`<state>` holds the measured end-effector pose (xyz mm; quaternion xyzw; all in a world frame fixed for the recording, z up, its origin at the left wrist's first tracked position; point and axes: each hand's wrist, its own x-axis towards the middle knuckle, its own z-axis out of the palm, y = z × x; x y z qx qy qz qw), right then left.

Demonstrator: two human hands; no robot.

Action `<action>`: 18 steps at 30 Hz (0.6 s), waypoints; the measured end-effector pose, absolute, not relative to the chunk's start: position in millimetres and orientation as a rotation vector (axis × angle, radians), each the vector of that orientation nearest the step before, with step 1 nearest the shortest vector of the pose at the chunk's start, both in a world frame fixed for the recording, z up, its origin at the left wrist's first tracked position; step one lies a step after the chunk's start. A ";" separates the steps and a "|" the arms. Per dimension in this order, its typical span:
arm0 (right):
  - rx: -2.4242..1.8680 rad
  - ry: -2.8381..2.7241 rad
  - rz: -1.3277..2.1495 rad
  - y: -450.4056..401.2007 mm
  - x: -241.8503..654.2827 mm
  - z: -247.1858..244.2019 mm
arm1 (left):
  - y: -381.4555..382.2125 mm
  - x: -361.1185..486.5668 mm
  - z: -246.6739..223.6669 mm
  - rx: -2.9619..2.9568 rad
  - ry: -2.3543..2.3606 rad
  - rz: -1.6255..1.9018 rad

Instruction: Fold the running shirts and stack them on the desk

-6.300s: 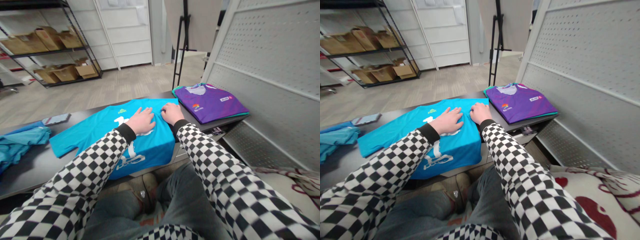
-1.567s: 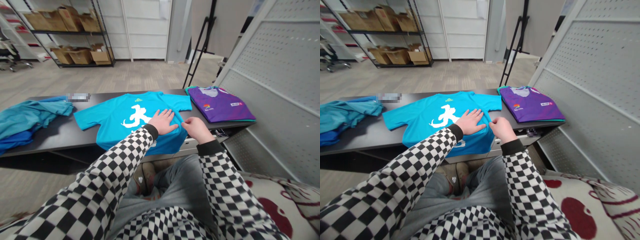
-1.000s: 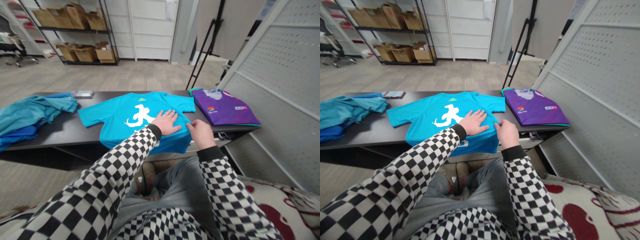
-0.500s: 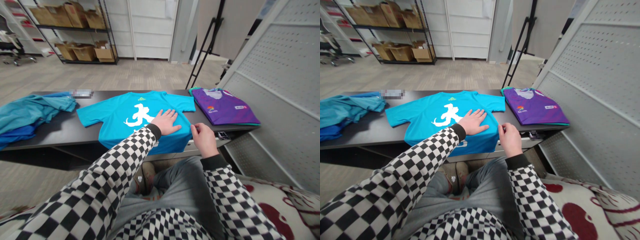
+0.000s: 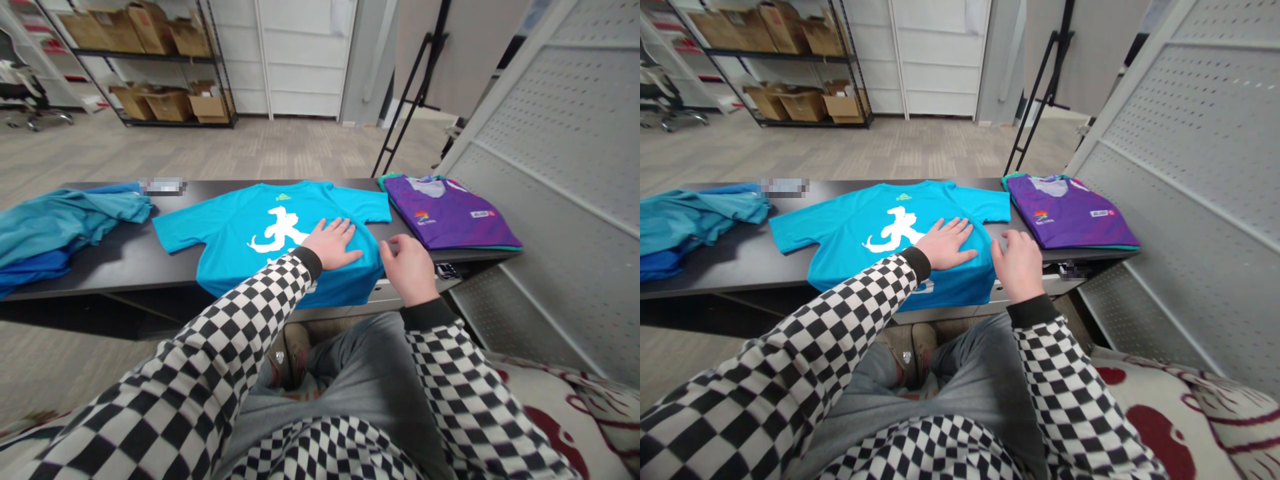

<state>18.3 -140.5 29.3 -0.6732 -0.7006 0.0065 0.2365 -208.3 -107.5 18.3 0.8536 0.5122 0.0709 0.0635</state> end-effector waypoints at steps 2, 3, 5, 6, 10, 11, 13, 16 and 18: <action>-1.699 -2.020 -0.071 -135.0 10.9 33.5 | -107.9 -208.2 17.9 2.582 1.551 0.221; -1.621 -2.094 -0.079 -132.1 7.5 33.2 | -108.2 -208.2 17.9 2.585 1.552 0.227; -1.515 -2.261 -0.031 -126.9 2.6 28.2 | -108.8 -208.2 18.3 2.587 1.552 0.241; -1.494 -2.333 0.009 -124.7 1.5 24.1 | -109.0 -208.2 18.6 2.584 1.550 0.244; -1.520 -2.447 0.137 -119.5 4.9 10.8 | -108.2 -208.3 19.0 2.569 1.538 0.232; -1.528 -2.451 0.149 -118.9 6.4 9.9 | -107.5 -208.3 18.5 2.569 1.537 0.229; -1.547 -2.452 0.143 -118.1 8.6 11.0 | -106.2 -208.5 17.2 2.567 1.541 0.229; -1.567 -2.462 0.091 -117.4 10.0 14.3 | -105.6 -209.1 16.5 2.564 1.540 0.239; -1.570 -2.498 0.086 -116.7 11.1 14.4 | -106.4 -209.5 17.5 2.564 1.534 0.241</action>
